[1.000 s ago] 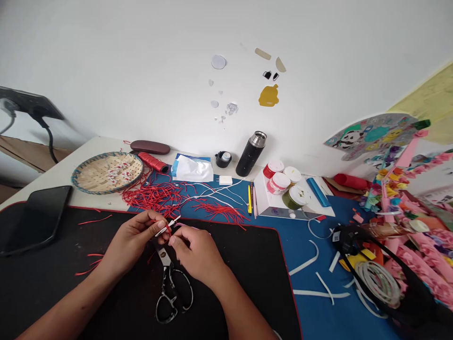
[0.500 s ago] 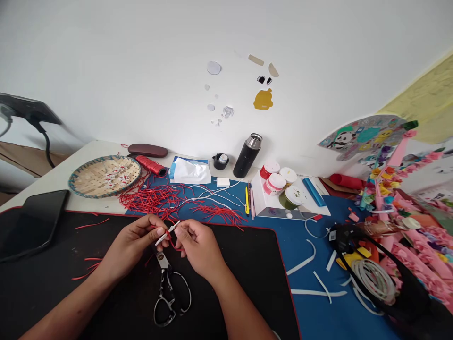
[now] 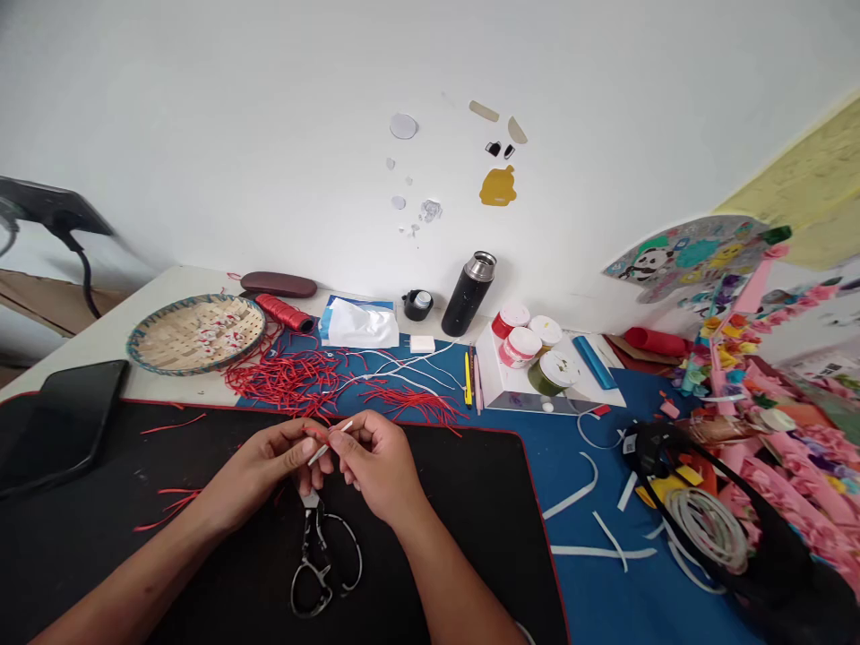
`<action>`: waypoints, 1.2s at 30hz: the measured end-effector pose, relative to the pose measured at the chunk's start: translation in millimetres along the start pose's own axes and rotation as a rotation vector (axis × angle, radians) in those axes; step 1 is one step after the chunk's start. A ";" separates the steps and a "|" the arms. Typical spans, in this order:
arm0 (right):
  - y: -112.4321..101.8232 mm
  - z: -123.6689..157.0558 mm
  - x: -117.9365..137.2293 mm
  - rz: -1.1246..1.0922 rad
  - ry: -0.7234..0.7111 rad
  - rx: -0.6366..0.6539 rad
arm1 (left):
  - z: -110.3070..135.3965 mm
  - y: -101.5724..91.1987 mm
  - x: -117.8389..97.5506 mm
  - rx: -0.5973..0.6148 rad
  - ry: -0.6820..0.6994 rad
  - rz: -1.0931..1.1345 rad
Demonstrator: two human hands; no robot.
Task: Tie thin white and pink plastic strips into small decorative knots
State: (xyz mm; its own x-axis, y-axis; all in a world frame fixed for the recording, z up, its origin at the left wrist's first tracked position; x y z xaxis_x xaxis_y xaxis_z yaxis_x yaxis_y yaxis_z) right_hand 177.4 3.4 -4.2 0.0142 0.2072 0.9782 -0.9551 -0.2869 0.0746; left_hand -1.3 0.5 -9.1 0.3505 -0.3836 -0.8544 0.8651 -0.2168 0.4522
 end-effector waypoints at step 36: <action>-0.4 2.0 7.8 -0.133 0.001 0.107 | 3.7 -0.4 5.5 -0.017 -0.304 0.351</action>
Point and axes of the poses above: each hand's wrist, its own z-axis away from the middle knuckle, its own y-axis out of the palm, x = y × z, the point moved 1 cm from there along -z, towards the middle knuckle, and after that the axes turned 9 degrees about z, right-handed, at the moved point
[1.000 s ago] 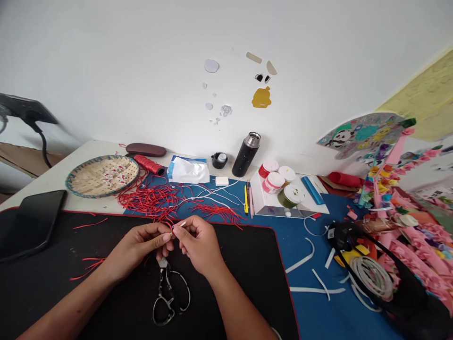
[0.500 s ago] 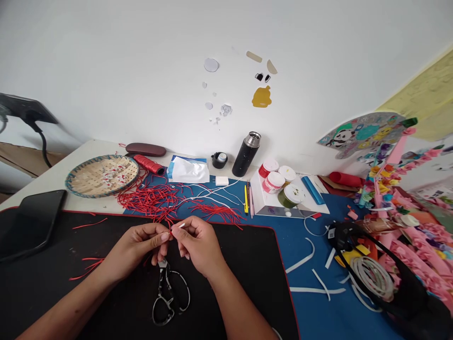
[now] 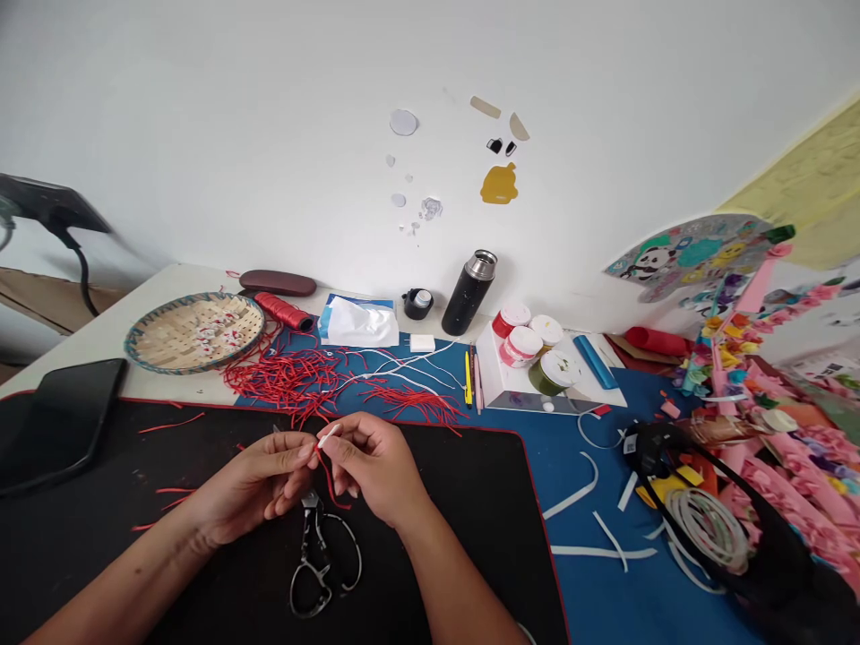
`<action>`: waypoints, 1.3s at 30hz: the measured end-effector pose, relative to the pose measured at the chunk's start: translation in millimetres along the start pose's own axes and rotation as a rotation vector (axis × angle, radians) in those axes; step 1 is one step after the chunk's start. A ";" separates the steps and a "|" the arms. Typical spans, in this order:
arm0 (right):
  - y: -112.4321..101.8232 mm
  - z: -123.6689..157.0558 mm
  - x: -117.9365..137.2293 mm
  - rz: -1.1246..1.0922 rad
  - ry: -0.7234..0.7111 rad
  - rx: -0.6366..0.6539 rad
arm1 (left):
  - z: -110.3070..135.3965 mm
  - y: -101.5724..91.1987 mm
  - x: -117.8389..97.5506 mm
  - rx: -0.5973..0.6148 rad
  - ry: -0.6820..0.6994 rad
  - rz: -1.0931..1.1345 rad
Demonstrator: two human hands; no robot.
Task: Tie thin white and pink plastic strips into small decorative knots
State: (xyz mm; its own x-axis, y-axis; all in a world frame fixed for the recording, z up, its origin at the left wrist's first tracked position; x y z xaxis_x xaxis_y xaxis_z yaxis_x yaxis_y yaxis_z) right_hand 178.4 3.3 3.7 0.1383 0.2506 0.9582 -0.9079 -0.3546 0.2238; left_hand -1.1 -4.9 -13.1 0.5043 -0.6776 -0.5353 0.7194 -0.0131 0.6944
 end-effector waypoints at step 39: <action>3.8 2.4 1.5 0.029 -0.012 -0.004 | -1.3 -2.5 5.9 0.081 0.009 0.001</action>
Point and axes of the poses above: each hand's wrist, its own z-axis away from the middle knuckle, its own y-axis out of the palm, x = y × z, the point moved 1 cm from there along -z, towards the middle knuckle, and after that the axes turned 9 degrees about z, right-handed, at the moved point
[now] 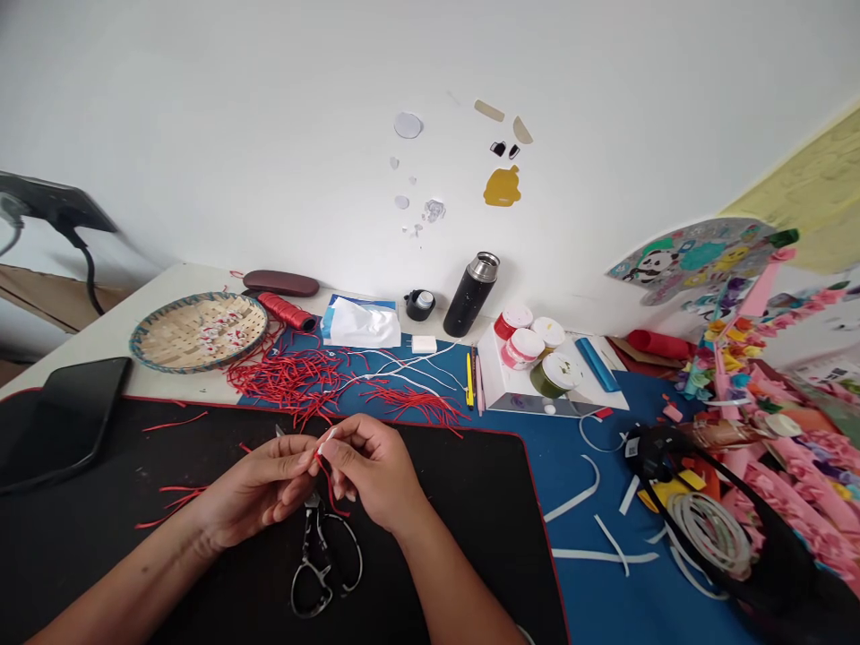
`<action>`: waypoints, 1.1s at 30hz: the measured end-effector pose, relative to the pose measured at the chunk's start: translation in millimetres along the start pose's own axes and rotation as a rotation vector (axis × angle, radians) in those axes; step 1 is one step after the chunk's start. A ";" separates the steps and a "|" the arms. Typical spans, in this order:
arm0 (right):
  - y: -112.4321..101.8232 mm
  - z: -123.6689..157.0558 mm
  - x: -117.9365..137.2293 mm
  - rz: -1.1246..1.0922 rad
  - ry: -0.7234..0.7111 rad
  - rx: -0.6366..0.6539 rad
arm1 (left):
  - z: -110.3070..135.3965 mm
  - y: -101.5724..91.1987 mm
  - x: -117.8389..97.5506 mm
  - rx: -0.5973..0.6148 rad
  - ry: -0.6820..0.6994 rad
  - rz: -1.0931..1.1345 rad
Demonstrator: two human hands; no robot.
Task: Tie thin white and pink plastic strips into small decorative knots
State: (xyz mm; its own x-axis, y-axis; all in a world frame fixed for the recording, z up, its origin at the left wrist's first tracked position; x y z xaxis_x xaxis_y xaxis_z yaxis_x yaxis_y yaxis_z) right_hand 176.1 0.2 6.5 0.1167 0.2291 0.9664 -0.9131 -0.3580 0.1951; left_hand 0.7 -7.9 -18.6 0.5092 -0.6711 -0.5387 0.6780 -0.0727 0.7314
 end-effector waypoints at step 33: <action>-4.2 -1.3 -9.9 0.376 -0.081 -0.173 | 4.7 11.5 -16.1 -0.276 0.480 -0.617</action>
Point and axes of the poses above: each hand's wrist, its own z-axis away from the middle knuckle, its own y-axis out of the palm, x = y × z, the point moved 1 cm from there along -z, towards the middle knuckle, and after that the axes turned 9 degrees about z, right-handed, at the moved point
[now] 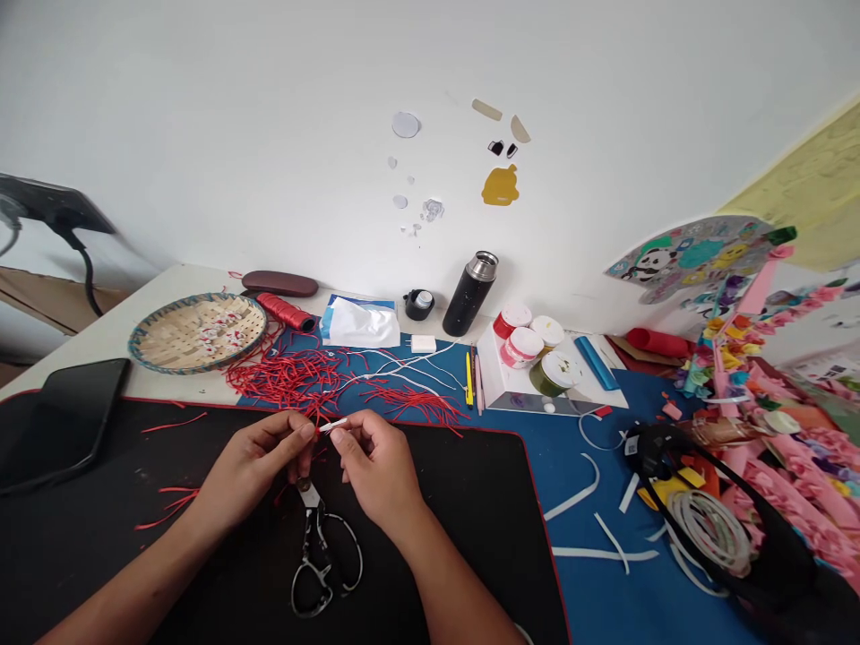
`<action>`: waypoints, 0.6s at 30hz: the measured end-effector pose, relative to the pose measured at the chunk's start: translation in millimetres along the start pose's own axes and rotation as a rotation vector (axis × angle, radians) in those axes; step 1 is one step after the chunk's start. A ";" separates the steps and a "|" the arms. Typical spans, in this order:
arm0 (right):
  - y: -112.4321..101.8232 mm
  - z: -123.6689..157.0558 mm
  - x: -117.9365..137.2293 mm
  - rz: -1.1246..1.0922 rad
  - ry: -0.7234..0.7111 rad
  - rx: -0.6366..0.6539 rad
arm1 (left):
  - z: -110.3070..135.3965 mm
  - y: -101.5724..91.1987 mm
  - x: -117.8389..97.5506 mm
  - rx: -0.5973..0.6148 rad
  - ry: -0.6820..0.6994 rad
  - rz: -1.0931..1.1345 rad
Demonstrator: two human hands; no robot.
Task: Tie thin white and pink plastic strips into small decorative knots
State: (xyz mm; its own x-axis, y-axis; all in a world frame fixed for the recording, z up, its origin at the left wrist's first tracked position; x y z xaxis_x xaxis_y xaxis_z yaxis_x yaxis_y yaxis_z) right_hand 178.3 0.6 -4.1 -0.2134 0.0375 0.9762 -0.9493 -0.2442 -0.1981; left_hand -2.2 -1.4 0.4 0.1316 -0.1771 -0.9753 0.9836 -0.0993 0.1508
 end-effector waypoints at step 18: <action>-2.1 1.0 4.2 0.065 0.018 0.015 | 1.1 2.1 2.2 0.014 0.003 0.020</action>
State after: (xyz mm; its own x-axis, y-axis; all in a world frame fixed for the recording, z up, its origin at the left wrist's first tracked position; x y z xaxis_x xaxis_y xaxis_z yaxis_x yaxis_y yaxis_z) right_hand 179.6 0.2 0.5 -0.2786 0.0389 0.9596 -0.9299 -0.2608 -0.2594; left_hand 0.0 -3.1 -1.2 0.1519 -0.1764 -0.9725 0.9788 -0.1097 0.1728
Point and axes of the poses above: each hand's wrist, its own z-axis away from the middle knuckle, its own y-axis out of the palm, x = y × z, the point moved 1 cm from there along -z, towards the middle knuckle, and after that the axes turned 9 degrees about z, right-handed, at the moved point
